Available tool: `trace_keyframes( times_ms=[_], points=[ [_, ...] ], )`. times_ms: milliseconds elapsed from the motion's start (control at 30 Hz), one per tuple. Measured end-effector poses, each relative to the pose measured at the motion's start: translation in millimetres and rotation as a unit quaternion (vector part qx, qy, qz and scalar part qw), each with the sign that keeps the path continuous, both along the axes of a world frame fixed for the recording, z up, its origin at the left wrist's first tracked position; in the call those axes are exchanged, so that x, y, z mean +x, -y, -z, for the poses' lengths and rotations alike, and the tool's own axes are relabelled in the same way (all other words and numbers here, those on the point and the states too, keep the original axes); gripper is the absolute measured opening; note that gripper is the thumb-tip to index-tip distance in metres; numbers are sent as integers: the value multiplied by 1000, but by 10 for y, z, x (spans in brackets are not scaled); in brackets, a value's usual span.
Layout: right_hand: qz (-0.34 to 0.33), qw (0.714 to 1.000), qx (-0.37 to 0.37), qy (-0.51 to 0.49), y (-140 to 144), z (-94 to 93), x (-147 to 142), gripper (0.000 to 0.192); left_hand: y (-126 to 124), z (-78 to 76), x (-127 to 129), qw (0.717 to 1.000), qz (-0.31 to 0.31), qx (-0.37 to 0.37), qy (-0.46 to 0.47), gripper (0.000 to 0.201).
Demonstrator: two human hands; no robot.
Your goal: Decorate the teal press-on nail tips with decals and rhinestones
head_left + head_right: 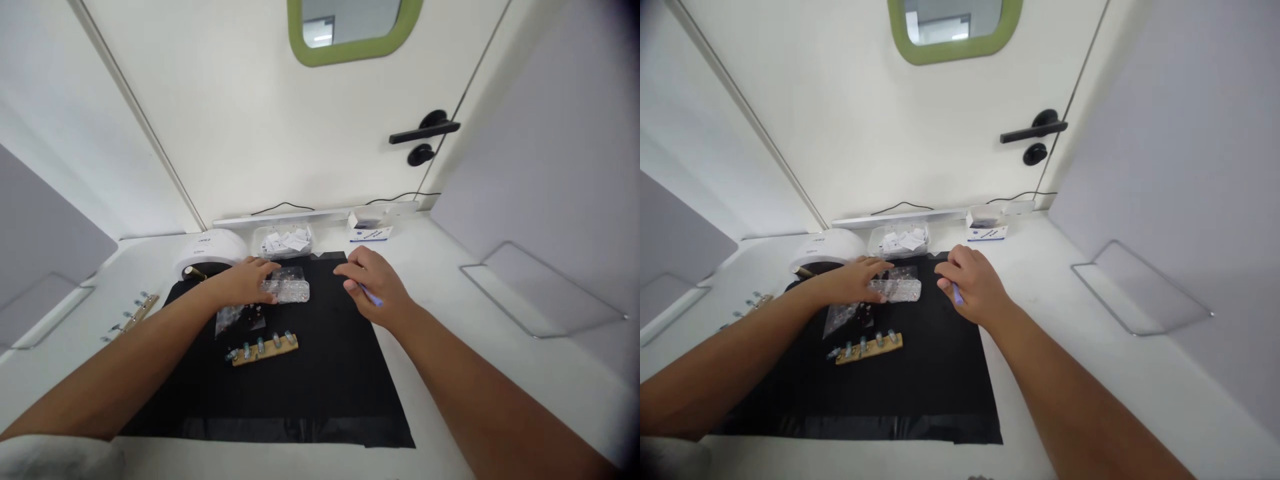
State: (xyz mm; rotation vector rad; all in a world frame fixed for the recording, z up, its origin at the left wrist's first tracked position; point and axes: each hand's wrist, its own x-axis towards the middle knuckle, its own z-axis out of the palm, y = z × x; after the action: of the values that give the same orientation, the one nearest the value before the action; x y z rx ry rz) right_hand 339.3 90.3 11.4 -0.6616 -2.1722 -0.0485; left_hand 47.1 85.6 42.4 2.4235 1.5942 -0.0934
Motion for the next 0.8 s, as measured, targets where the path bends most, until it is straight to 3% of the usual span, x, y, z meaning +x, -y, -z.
trace_keyframes(
  times_ms=[133,267,400,600,700,800],
  points=[
    [23,999,11,-41,-64,9,121,44,-119,80,81,998,1,-46,-36,102],
    [15,998,23,-56,-135,48,207,41,-184,114,58,998,-10,-58,-37,115],
    [5,997,42,-57,-144,79,201,45,-245,148,12,998,-18,-60,21,120],
    [29,993,79,-83,-108,86,175,44,-220,166,-8,975,-27,-73,208,91],
    [9,989,120,-89,-103,88,170,34,-136,171,-25,945,-59,-85,310,70],
    [2,988,119,-96,-105,130,165,31,19,141,-44,901,-94,-90,414,63]
  ],
)
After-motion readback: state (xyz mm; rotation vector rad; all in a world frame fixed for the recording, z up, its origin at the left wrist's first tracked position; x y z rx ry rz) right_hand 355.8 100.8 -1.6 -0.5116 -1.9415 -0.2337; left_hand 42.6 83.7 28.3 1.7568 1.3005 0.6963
